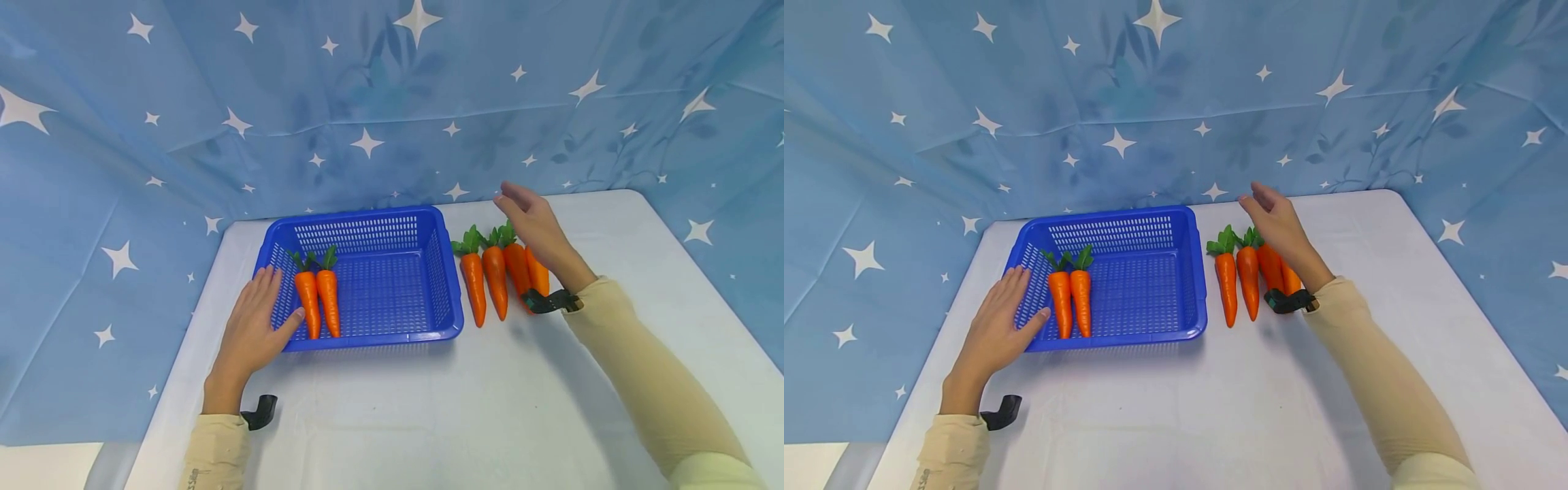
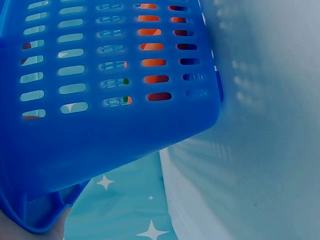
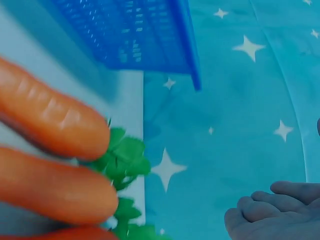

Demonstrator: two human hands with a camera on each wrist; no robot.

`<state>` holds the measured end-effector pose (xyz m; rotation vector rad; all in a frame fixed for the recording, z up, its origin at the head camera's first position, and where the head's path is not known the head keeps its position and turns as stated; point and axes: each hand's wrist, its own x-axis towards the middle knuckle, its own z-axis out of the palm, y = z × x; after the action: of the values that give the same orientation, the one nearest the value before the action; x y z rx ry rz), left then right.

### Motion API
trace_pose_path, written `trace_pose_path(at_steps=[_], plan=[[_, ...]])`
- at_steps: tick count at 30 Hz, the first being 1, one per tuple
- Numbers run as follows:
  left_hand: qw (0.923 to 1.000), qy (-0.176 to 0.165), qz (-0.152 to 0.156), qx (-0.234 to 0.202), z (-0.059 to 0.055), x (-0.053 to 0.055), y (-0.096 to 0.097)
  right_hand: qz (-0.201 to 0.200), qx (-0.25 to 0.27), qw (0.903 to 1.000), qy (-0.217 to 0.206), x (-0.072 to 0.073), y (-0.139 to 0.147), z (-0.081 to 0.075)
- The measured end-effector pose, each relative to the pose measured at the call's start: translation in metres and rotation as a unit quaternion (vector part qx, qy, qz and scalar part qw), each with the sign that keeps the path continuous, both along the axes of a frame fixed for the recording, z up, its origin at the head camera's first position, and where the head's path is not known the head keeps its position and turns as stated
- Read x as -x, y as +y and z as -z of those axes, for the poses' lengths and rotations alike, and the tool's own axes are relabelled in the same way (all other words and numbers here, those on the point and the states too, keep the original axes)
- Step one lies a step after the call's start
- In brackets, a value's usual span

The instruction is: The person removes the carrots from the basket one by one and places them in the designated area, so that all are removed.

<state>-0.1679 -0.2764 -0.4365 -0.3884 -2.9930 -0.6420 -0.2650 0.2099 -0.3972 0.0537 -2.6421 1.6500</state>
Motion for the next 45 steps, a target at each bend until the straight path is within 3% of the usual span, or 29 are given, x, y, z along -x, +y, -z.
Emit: trace_pose_path(at_steps=[14, 26, 45], plan=[[1.0000, 0.000, 0.000, -0.003, 0.000, -0.001, -0.001, -0.051, -0.010, 0.9986, -0.013, 0.009, -0.052, -0.016], [1.0000, 0.002, -0.001, -0.004, 0.000, 0.000, -0.002, -0.097, 0.017, 0.9951, 0.003, 0.013, -0.095, -0.022], [1.0000, 0.007, 0.003, -0.004, 0.002, 0.001, -0.001, -0.146, 0.025, 0.9887, -0.023, 0.014, -0.138, -0.012]])
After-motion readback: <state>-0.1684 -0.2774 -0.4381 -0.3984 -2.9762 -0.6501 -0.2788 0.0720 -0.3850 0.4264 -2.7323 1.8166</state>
